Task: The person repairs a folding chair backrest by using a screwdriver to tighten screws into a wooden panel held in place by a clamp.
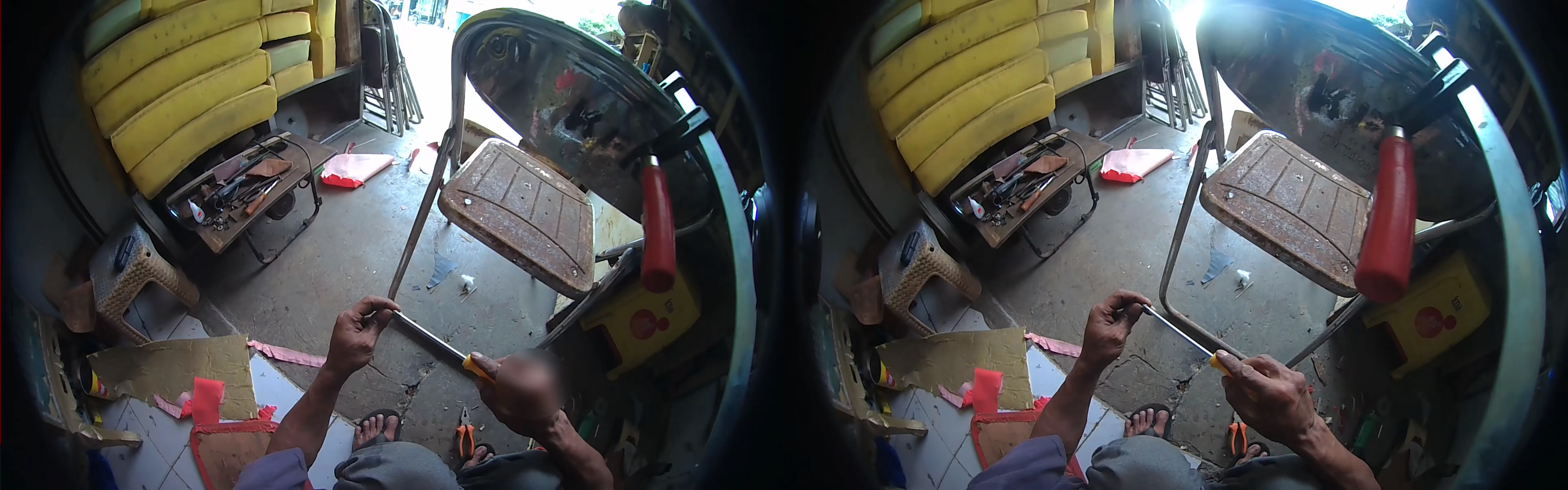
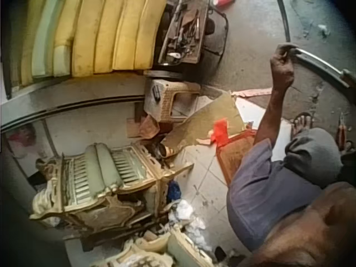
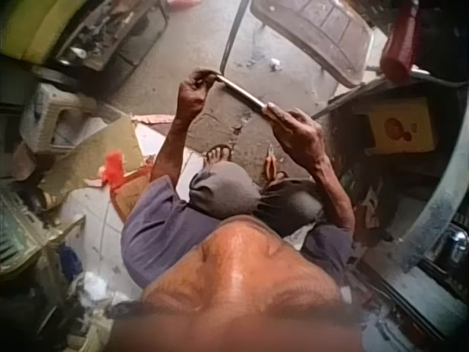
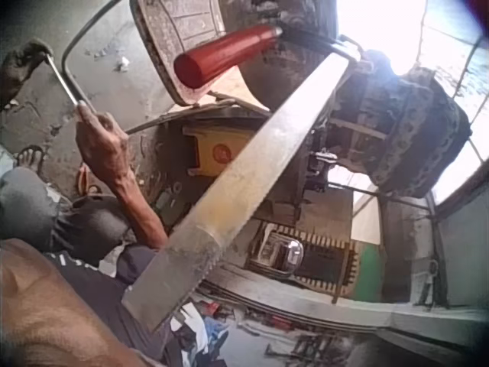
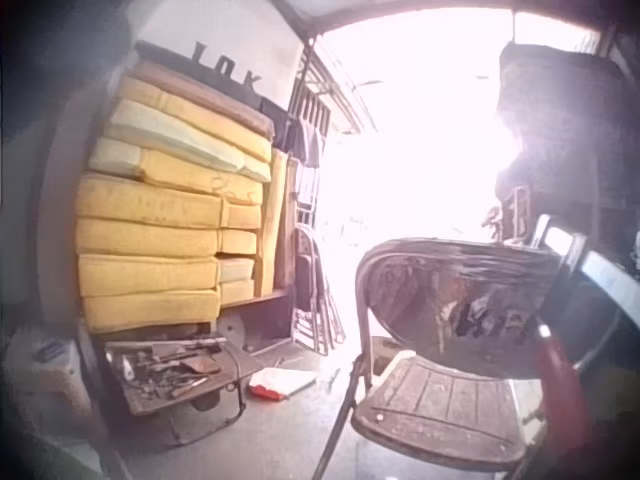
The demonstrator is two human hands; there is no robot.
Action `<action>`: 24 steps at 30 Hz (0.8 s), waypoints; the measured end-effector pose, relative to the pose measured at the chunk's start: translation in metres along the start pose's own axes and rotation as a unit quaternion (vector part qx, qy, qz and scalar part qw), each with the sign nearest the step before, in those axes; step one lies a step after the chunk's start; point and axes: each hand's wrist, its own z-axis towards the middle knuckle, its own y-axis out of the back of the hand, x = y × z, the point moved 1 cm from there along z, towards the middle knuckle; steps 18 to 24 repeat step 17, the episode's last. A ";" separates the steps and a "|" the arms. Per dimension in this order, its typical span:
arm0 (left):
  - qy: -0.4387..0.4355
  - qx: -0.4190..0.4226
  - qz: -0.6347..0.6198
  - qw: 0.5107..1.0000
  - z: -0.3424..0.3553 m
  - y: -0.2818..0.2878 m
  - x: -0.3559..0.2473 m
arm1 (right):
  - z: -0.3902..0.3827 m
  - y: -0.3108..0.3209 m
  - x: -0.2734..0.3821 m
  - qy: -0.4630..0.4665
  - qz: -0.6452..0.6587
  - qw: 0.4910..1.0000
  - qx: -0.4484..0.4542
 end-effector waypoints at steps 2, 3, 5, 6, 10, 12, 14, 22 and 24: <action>-0.005 -0.002 -0.007 1.000 0.001 0.000 -0.001 | -0.003 0.002 0.000 0.002 -0.005 1.000 -0.008; -0.021 -0.004 -0.010 1.000 0.003 -0.001 -0.001 | -0.004 0.003 0.000 0.004 -0.008 1.000 -0.012; -0.051 -0.009 -0.017 0.999 0.004 -0.002 -0.001 | -0.006 0.003 0.000 -0.011 -0.012 1.000 -0.005; -0.041 -0.002 -0.009 0.999 0.005 -0.001 -0.002 | -0.006 0.004 0.000 -0.018 -0.015 1.000 -0.002; -0.029 0.020 0.036 0.999 0.006 0.007 -0.009 | -0.006 0.001 0.001 -0.007 -0.008 1.000 -0.013; -0.040 0.026 0.047 0.998 0.005 0.008 -0.011 | -0.006 0.001 0.003 -0.011 -0.009 1.000 -0.011; -0.057 0.025 0.049 0.997 0.005 0.010 -0.014 | -0.005 0.001 0.004 -0.020 0.007 1.000 -0.003; -0.109 0.044 0.107 0.987 0.007 0.008 -0.018 | -0.009 -0.001 0.000 0.009 -0.014 1.000 -0.007; -0.109 0.044 0.107 0.987 0.007 0.008 -0.018 | -0.009 -0.001 0.000 0.009 -0.014 1.000 -0.007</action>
